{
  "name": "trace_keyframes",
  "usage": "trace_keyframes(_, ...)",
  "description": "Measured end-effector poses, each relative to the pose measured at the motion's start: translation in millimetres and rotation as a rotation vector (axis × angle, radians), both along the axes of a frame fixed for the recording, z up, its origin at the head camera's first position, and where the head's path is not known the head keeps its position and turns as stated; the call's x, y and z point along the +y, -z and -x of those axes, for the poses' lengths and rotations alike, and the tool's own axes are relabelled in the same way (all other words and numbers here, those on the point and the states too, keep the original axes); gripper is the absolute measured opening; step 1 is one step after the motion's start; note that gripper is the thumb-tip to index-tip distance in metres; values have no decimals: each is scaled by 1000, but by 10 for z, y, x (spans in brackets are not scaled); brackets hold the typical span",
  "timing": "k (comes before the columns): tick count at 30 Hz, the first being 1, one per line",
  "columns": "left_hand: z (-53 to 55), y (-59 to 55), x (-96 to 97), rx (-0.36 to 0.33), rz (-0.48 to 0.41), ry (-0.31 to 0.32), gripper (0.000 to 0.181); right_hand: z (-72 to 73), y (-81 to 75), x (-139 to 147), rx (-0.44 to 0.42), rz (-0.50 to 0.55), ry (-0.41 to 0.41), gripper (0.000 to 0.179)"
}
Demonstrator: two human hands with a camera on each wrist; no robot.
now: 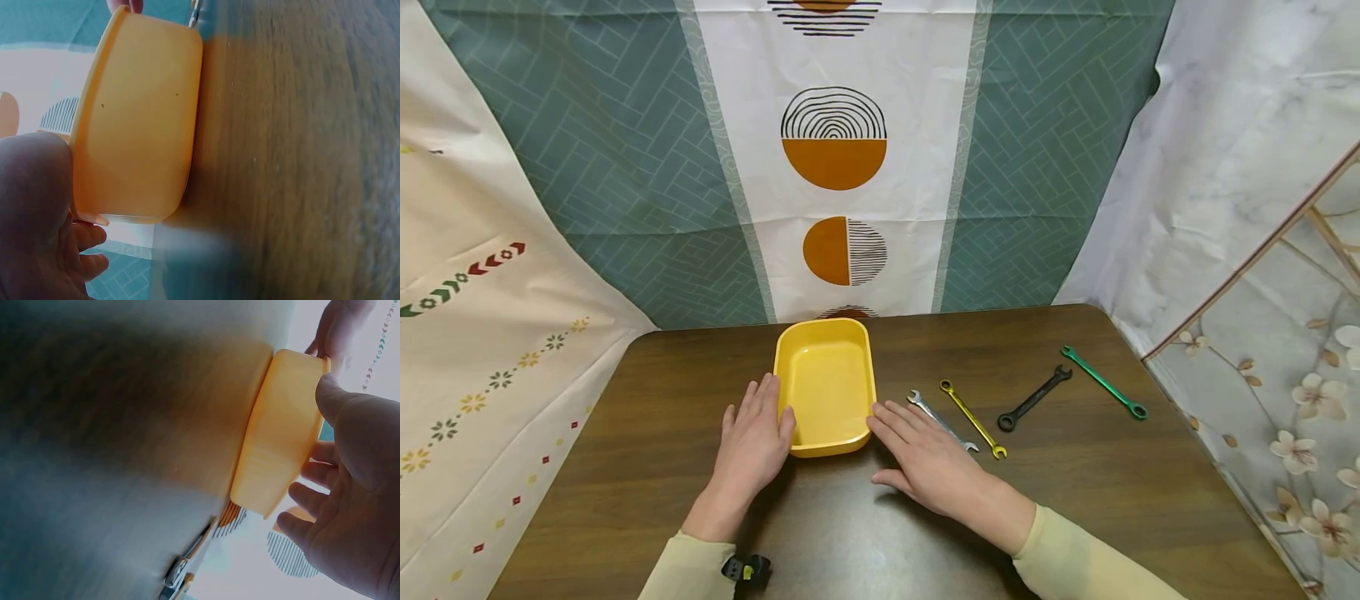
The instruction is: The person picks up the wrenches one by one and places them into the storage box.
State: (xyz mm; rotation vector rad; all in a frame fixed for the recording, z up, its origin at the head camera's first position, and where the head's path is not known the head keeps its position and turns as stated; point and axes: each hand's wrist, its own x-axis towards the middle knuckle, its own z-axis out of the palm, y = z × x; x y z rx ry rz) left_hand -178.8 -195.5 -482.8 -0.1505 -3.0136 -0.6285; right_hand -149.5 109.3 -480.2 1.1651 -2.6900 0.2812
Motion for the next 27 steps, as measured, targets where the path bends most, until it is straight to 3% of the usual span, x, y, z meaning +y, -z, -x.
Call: trace_keyframes(27, -5, 18, 114, 15, -12, 26, 70, -82, -3, 112, -16, -3, 37, 77)
